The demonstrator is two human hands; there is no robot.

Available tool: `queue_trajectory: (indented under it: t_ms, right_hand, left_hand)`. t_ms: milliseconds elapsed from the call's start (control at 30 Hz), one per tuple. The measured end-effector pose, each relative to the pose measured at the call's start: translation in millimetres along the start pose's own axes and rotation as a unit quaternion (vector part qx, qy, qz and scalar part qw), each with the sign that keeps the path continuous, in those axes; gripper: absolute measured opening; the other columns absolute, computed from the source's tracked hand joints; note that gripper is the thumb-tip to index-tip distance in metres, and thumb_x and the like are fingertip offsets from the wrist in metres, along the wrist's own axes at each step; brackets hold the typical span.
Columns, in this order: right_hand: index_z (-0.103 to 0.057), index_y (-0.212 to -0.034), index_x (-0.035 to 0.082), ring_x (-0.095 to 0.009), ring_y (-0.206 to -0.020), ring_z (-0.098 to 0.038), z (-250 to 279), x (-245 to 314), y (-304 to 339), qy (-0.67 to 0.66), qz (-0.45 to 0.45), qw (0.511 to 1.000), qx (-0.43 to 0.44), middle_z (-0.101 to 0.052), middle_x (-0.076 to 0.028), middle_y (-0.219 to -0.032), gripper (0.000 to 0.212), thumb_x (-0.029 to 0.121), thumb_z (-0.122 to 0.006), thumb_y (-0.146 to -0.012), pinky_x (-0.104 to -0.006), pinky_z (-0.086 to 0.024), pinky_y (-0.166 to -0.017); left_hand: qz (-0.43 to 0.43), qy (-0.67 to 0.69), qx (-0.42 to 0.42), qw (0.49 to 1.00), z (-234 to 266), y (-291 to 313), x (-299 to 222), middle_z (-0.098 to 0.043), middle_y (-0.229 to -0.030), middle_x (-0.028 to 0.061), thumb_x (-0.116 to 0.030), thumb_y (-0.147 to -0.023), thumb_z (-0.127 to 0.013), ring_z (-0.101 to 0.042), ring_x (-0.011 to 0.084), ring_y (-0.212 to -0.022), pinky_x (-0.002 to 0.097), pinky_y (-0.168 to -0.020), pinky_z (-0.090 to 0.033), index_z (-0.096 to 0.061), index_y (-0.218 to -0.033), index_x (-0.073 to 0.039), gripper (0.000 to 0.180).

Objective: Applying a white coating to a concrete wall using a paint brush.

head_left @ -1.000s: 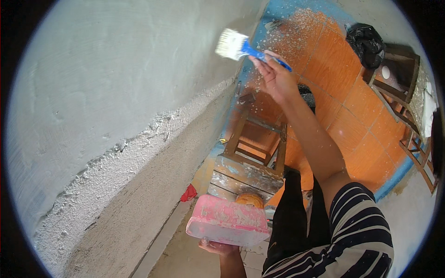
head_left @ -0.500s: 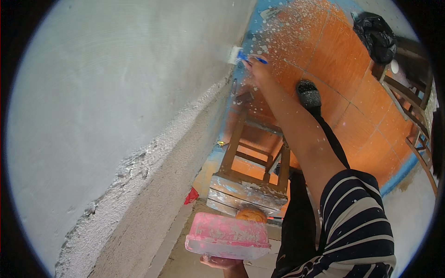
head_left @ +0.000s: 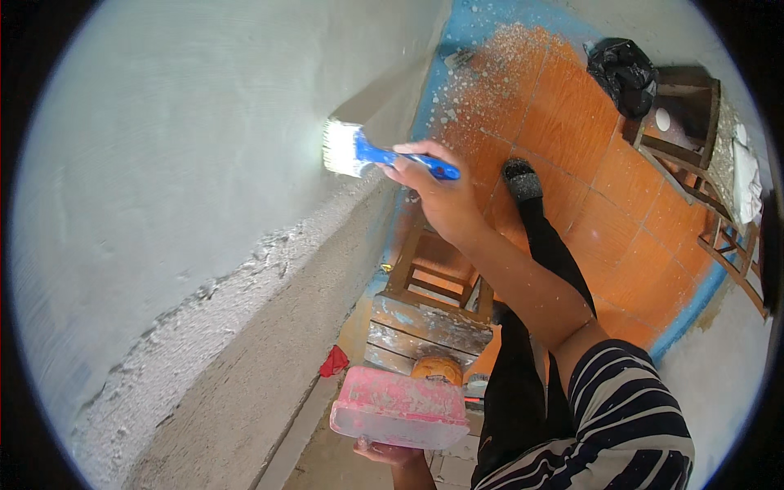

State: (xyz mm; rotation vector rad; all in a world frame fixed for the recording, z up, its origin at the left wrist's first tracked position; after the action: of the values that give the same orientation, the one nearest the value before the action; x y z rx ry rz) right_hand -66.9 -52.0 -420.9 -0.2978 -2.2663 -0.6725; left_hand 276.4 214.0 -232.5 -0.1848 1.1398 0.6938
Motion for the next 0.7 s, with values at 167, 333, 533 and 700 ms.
queue_trajectory:
  t_ms: [167, 333, 533, 700]
  right_hand:
    - [-0.058, -0.113, -0.008, -0.028, -0.109, -0.065, 66, -66, -5, -0.2, -0.061, 0.972, -0.109, -0.062, -0.017, -0.114, 0.019, 0.0, -0.06, -0.095, -0.0333, -0.056, -0.1]
    - [-0.056, -0.11, -0.007, -0.027, -0.103, -0.065, 169, -205, -72, -0.193, -0.138, 0.933, -0.272, -0.059, -0.015, -0.112, 0.015, -0.003, -0.057, -0.096, -0.0342, -0.056, -0.1]
    - [-0.056, -0.109, -0.006, -0.025, -0.102, -0.062, 147, -279, -136, -0.212, -0.129, 0.927, -0.28, -0.057, -0.016, -0.114, 0.02, -0.007, -0.063, -0.09, -0.0306, -0.058, -0.092]
    - [-0.054, -0.107, -0.007, -0.03, -0.105, -0.063, 112, -244, -114, -0.222, -0.123, 0.931, -0.262, -0.057, -0.018, -0.114, 0.016, -0.01, -0.058, -0.092, -0.0353, -0.057, -0.1]
  left_hand:
    - [0.04, -0.04, 0.097, 0.994, -15, -12, -16, -0.044, -0.141, 0.0115, -0.067, -0.083, -0.04, -0.049, 0.0376, -0.126, 0.0614, -0.095, -0.047, -0.038, -0.145, -0.015, 0.08]
    - [0.041, 0.054, 0.114, 0.991, -40, -28, -16, -0.046, -0.139, 0.0125, -0.067, -0.084, -0.04, -0.051, 0.037, -0.123, 0.062, -0.093, -0.048, -0.039, -0.144, -0.016, 0.079]
    - [0.098, 0.065, 0.029, 0.993, -52, -37, -2, -0.055, -0.124, 0.0113, -0.064, -0.088, -0.04, -0.059, 0.0318, -0.11, 0.0565, -0.087, -0.053, -0.047, -0.134, -0.011, 0.071]
    - [0.116, 0.124, 0.04, 0.985, -59, -30, 4, -0.057, -0.121, 0.0112, -0.059, -0.089, -0.04, -0.06, 0.0308, -0.107, 0.0525, -0.082, -0.054, -0.05, -0.129, -0.011, 0.063]
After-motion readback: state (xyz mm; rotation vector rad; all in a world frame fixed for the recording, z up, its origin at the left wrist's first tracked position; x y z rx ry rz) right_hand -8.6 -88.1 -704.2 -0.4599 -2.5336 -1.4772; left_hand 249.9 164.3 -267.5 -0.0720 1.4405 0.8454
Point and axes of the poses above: each hand's wrist, its own y-axis away from the middle knuckle, its own z-axis out of the back of the hand, x = y × z, the point moved 4 cm from there along -y, towards the middle knuckle
